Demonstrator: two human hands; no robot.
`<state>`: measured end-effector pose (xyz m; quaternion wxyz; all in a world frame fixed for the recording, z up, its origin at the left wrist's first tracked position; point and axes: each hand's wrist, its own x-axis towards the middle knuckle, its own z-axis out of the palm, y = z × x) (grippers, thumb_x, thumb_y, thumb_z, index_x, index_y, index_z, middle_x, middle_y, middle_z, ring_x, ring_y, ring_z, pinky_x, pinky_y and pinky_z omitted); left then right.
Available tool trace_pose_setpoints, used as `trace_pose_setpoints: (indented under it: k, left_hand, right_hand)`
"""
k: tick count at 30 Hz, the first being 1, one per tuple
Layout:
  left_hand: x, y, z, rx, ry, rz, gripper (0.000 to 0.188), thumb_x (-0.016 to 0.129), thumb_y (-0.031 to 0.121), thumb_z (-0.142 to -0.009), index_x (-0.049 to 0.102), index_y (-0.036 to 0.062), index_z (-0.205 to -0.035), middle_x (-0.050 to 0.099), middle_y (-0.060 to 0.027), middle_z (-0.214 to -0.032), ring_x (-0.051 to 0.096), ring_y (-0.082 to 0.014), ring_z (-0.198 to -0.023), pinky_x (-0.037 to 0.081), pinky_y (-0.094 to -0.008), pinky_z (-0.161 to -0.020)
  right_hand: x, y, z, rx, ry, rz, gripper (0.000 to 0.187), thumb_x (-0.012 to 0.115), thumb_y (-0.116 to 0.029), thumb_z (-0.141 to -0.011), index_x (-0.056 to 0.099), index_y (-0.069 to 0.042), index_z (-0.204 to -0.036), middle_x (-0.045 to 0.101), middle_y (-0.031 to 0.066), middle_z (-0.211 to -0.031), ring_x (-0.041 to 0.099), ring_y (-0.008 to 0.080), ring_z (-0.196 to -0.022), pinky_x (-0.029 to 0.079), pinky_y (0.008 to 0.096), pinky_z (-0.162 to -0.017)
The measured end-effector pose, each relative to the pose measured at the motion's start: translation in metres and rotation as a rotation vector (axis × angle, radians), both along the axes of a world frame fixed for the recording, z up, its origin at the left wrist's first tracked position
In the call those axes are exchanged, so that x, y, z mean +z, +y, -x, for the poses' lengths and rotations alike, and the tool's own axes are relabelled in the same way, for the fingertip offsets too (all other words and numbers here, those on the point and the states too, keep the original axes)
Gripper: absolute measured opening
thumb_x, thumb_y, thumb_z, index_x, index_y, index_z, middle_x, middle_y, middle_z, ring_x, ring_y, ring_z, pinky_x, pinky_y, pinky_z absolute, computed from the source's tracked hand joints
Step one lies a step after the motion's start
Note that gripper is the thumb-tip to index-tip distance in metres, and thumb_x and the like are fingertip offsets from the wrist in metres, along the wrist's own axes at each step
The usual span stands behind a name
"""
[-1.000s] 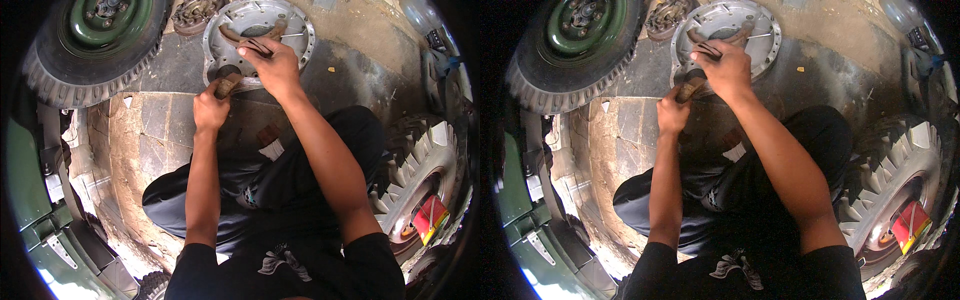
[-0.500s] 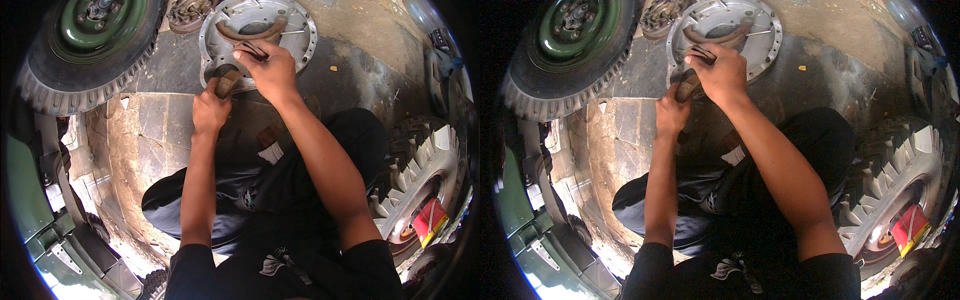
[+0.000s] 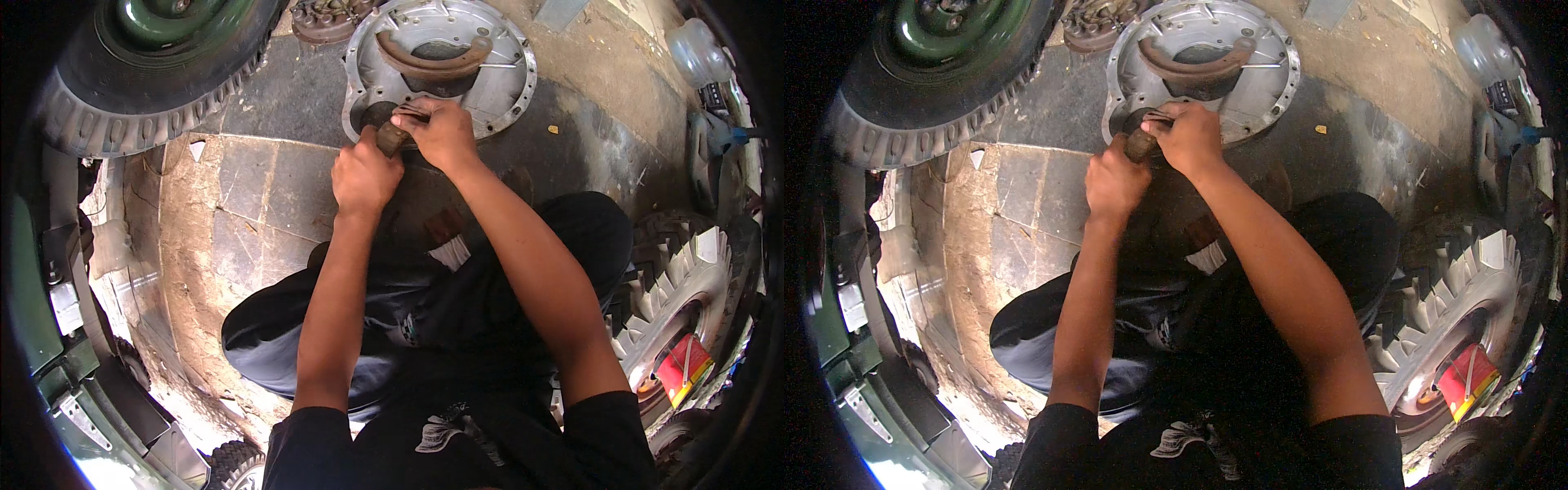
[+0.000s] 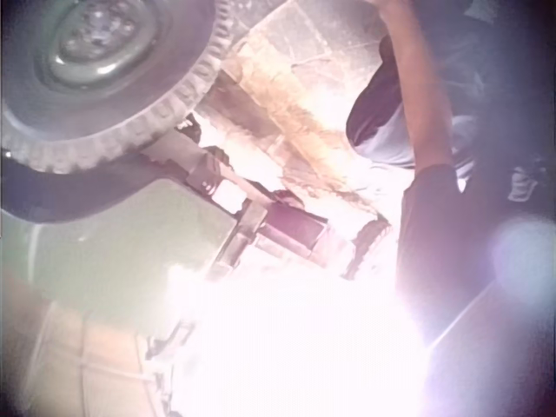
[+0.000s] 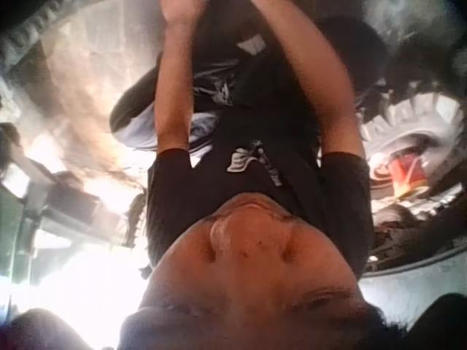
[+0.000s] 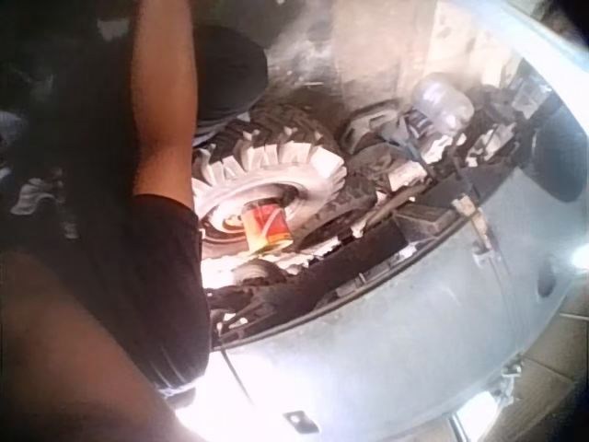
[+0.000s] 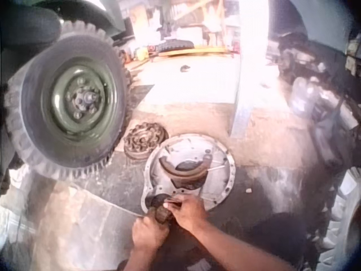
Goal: The person sits on the floor and assembles brake shoes into a brake drum housing. They repeatedly pick up curved brake shoes, align them with the metal backing plate, and press them into place by hand.
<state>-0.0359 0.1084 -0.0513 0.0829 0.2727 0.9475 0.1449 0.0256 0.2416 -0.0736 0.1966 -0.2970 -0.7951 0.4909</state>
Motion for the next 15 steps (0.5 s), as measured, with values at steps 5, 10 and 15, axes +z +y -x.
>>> trace_pose_setpoints:
  k: [5,10,15]
  left_hand:
    - [0.002,0.001,0.001,-0.026,-0.014,-0.031,0.033,0.077,0.022,-0.078,0.066,0.0065,-0.106,0.074,-0.0270,-0.090,0.073,-0.0470,-0.089,0.058,-0.0552,-0.083]
    - [-0.002,-0.003,0.003,-0.002,-0.054,-0.019,0.042,0.077,0.022,-0.077,0.067,0.0072,-0.115,0.073,-0.0283,-0.090,0.072,-0.0480,-0.089,0.058,-0.0561,-0.082]
    - [-0.001,-0.002,0.000,-0.012,-0.039,-0.039,0.041,0.077,0.020,-0.075,0.067,0.0074,-0.114,0.073,-0.0280,-0.087,0.072,-0.0477,-0.086,0.058,-0.0556,-0.080]
  right_hand:
    - [-0.021,0.016,0.022,-0.053,-0.109,-0.061,0.027,0.087,-0.035,-0.079,0.082,-0.013,-0.093,0.078,0.0118,-0.089,0.075,0.0324,-0.084,0.057,0.0418,-0.079]
    - [-0.003,0.003,0.005,-0.051,-0.191,-0.014,0.038,0.085,-0.043,-0.081,0.082,-0.012,-0.101,0.079,0.0115,-0.095,0.075,0.0290,-0.088,0.057,0.0388,-0.082]
    - [-0.010,0.012,0.021,-0.075,-0.270,0.023,0.039,0.085,-0.044,-0.081,0.082,-0.012,-0.103,0.079,0.0120,-0.094,0.076,0.0259,-0.088,0.056,0.0358,-0.080]
